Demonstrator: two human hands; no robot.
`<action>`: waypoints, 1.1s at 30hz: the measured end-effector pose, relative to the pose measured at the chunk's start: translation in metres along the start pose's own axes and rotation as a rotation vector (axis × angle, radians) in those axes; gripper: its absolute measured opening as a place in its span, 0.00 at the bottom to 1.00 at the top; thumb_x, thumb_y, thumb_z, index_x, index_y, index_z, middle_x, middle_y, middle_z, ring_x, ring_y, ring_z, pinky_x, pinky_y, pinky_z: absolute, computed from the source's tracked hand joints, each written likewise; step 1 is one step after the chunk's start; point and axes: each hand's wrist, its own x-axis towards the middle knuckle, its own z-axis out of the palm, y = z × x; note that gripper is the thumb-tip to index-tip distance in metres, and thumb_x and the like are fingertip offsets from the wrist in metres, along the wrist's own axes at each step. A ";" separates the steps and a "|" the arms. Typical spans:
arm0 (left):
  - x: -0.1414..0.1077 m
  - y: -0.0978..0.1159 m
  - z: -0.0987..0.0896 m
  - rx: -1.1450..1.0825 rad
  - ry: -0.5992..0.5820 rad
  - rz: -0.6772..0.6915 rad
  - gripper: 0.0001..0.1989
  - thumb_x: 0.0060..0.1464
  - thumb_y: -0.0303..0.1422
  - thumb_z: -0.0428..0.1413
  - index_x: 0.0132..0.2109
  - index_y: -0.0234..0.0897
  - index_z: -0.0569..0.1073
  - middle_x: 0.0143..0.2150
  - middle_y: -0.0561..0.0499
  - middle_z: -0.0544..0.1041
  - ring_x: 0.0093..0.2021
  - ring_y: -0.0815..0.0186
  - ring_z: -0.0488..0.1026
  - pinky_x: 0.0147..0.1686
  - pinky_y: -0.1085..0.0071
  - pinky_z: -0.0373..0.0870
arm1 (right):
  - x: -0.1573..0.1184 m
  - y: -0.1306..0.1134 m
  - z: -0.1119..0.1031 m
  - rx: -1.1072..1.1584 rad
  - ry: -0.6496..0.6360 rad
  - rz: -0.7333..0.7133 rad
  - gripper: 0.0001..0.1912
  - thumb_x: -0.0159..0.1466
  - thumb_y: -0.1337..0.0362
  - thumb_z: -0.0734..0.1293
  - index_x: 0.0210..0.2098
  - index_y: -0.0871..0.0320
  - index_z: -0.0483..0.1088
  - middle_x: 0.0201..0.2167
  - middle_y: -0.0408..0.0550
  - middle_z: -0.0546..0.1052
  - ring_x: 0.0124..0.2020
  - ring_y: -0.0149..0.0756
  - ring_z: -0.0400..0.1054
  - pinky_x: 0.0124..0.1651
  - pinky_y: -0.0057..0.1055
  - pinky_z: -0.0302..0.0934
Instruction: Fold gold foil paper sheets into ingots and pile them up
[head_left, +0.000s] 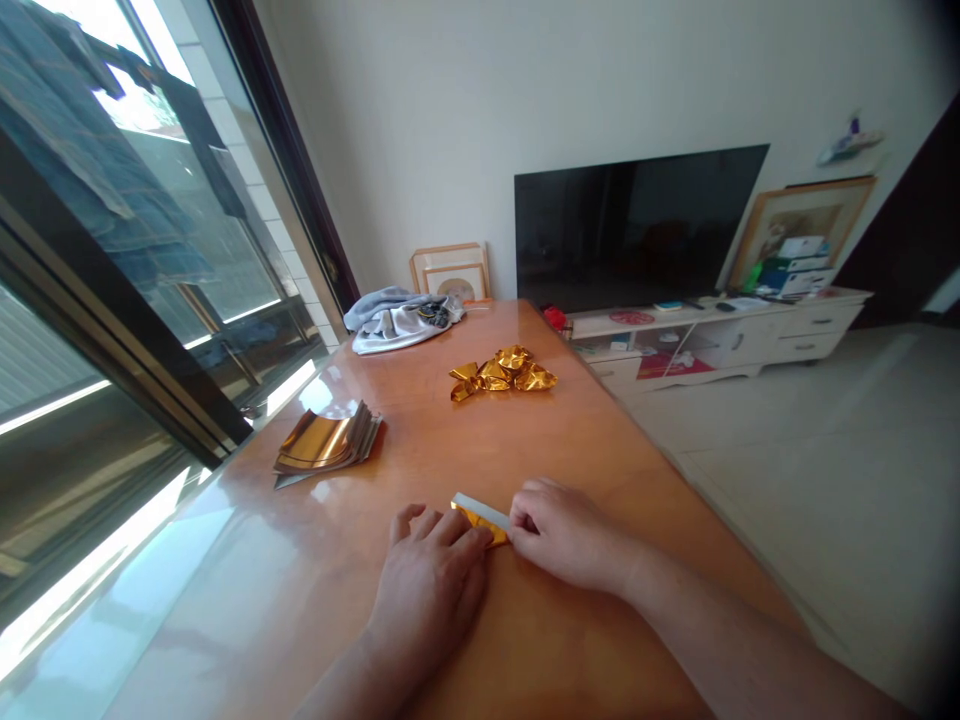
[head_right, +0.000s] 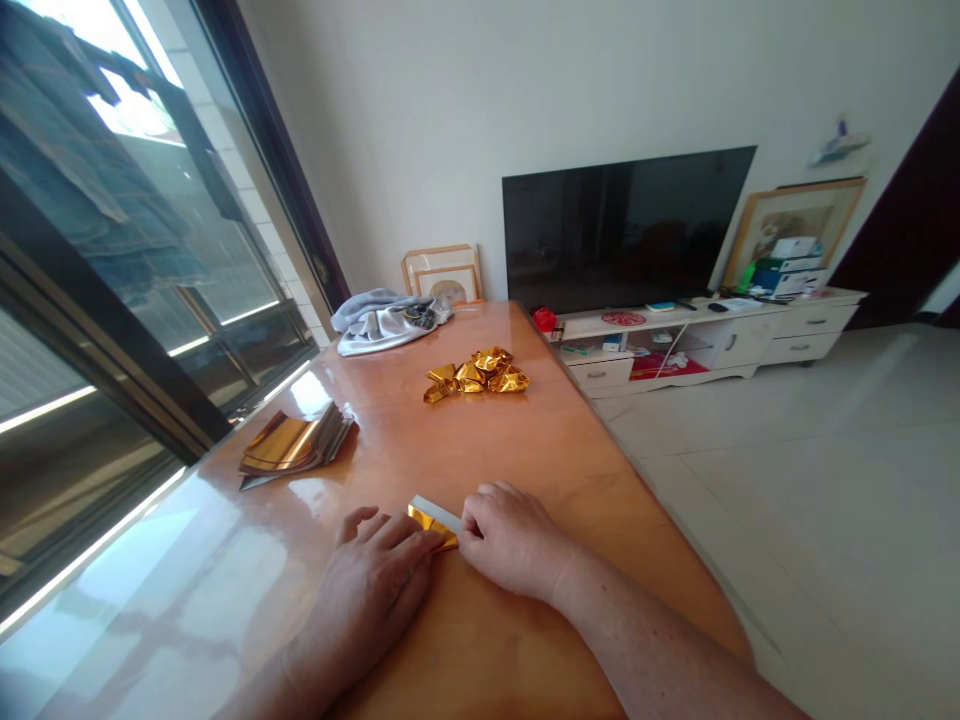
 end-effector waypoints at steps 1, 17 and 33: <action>0.000 0.000 0.000 -0.004 0.002 -0.002 0.14 0.64 0.31 0.49 0.50 0.52 0.76 0.41 0.52 0.75 0.44 0.59 0.71 0.58 0.50 0.53 | 0.000 0.000 0.001 0.002 0.002 0.001 0.06 0.62 0.66 0.65 0.29 0.55 0.72 0.31 0.42 0.74 0.34 0.32 0.66 0.34 0.28 0.50; 0.002 -0.001 0.000 -0.050 0.019 -0.022 0.14 0.64 0.31 0.50 0.48 0.51 0.79 0.39 0.52 0.77 0.42 0.60 0.73 0.58 0.50 0.54 | -0.001 -0.003 0.005 -0.013 0.057 0.006 0.05 0.61 0.69 0.64 0.28 0.56 0.69 0.31 0.43 0.73 0.34 0.32 0.64 0.35 0.28 0.50; 0.006 -0.002 -0.002 -0.100 0.003 -0.022 0.13 0.64 0.32 0.51 0.44 0.48 0.80 0.39 0.52 0.76 0.39 0.63 0.72 0.52 0.57 0.57 | -0.004 -0.004 0.006 -0.094 0.061 -0.010 0.06 0.65 0.68 0.63 0.31 0.56 0.68 0.33 0.43 0.73 0.37 0.33 0.64 0.38 0.29 0.51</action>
